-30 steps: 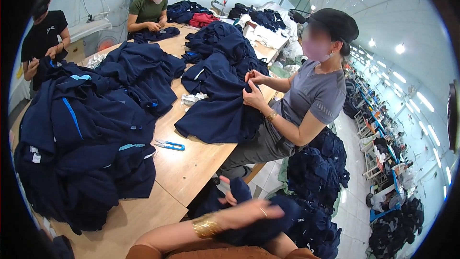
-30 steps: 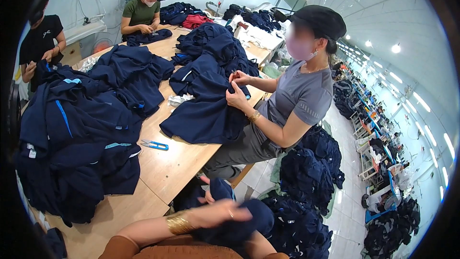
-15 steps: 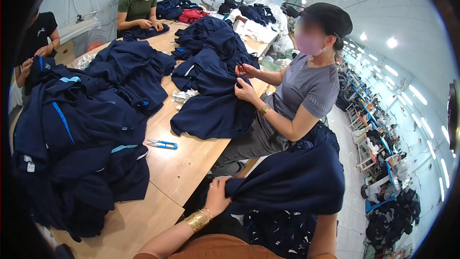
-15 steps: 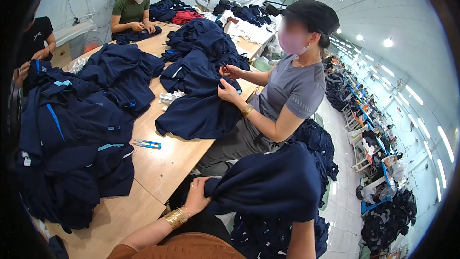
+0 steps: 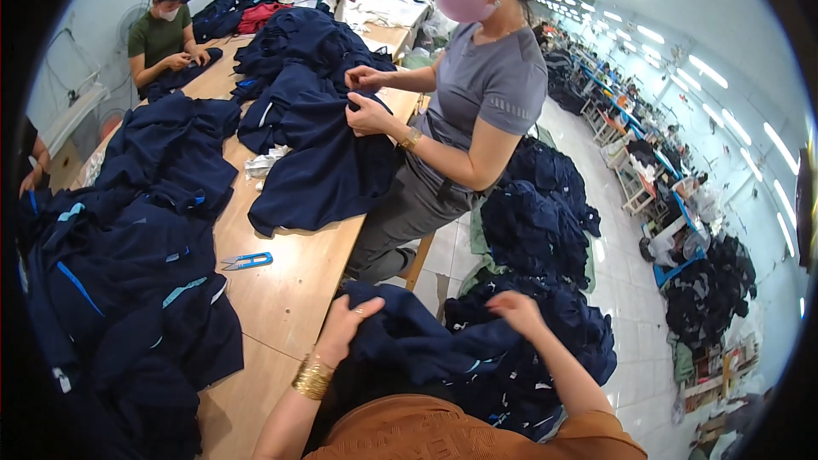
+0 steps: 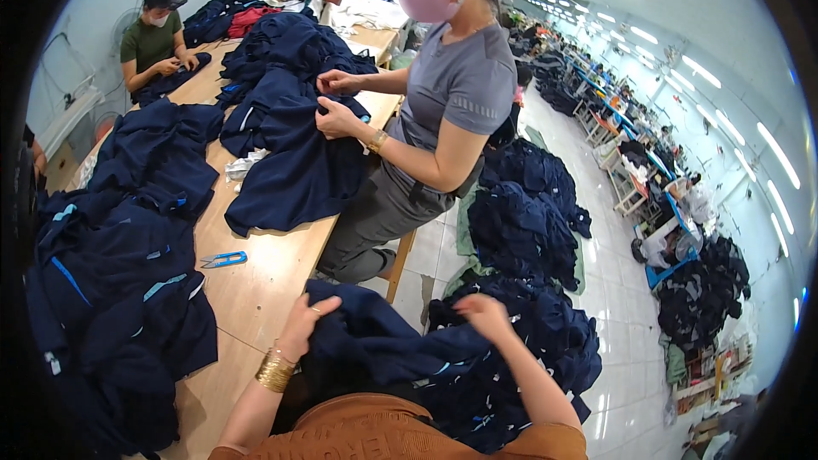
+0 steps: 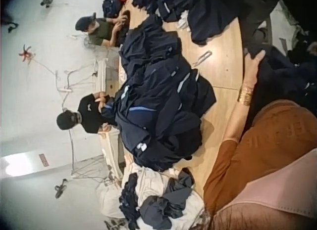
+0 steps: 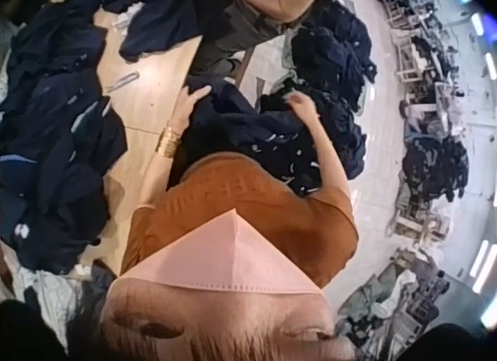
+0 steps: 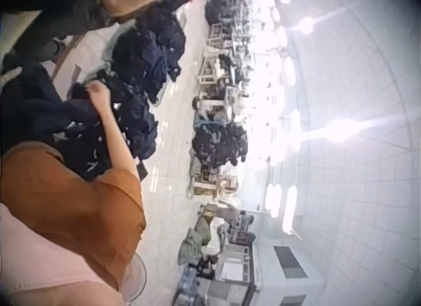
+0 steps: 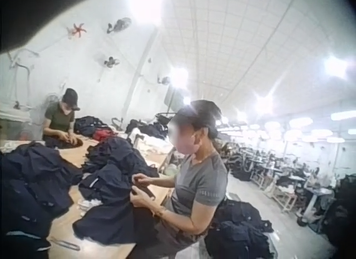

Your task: Trimming excess threads and inspecting blue athletic shorts in a garment factory.

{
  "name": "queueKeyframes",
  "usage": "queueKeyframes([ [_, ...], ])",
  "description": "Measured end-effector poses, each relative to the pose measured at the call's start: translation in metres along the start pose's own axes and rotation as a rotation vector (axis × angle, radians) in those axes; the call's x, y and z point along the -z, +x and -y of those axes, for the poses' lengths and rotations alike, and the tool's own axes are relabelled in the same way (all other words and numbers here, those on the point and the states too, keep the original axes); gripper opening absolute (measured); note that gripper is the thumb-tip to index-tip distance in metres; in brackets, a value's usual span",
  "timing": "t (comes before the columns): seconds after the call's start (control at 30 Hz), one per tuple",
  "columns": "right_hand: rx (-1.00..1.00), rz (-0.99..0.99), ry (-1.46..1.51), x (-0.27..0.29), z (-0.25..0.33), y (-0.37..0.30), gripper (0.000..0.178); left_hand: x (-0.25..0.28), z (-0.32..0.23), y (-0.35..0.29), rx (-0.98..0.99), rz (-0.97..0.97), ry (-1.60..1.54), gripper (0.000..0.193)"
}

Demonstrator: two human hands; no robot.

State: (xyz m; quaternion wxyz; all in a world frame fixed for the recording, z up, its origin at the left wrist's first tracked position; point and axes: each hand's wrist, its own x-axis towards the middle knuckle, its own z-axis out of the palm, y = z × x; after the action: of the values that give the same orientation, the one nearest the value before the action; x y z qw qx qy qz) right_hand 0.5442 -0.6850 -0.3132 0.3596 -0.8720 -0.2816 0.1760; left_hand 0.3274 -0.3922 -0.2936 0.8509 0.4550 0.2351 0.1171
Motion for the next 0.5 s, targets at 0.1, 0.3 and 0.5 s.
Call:
queueKeyframes([
  [0.1,0.021,0.449,0.350,-0.091,0.100,-0.020,0.014,-0.042,0.013,0.004,-0.074,0.180,0.417,0.043],
  [0.3,0.556,0.234,0.236,-0.129,0.071,-0.022,0.027,-0.116,0.029,-0.040,-0.227,0.949,0.568,0.039],
  [0.5,0.651,0.310,0.140,-0.133,0.073,-0.008,0.038,-0.066,0.011,-0.028,-0.031,0.809,0.528,0.050],
])
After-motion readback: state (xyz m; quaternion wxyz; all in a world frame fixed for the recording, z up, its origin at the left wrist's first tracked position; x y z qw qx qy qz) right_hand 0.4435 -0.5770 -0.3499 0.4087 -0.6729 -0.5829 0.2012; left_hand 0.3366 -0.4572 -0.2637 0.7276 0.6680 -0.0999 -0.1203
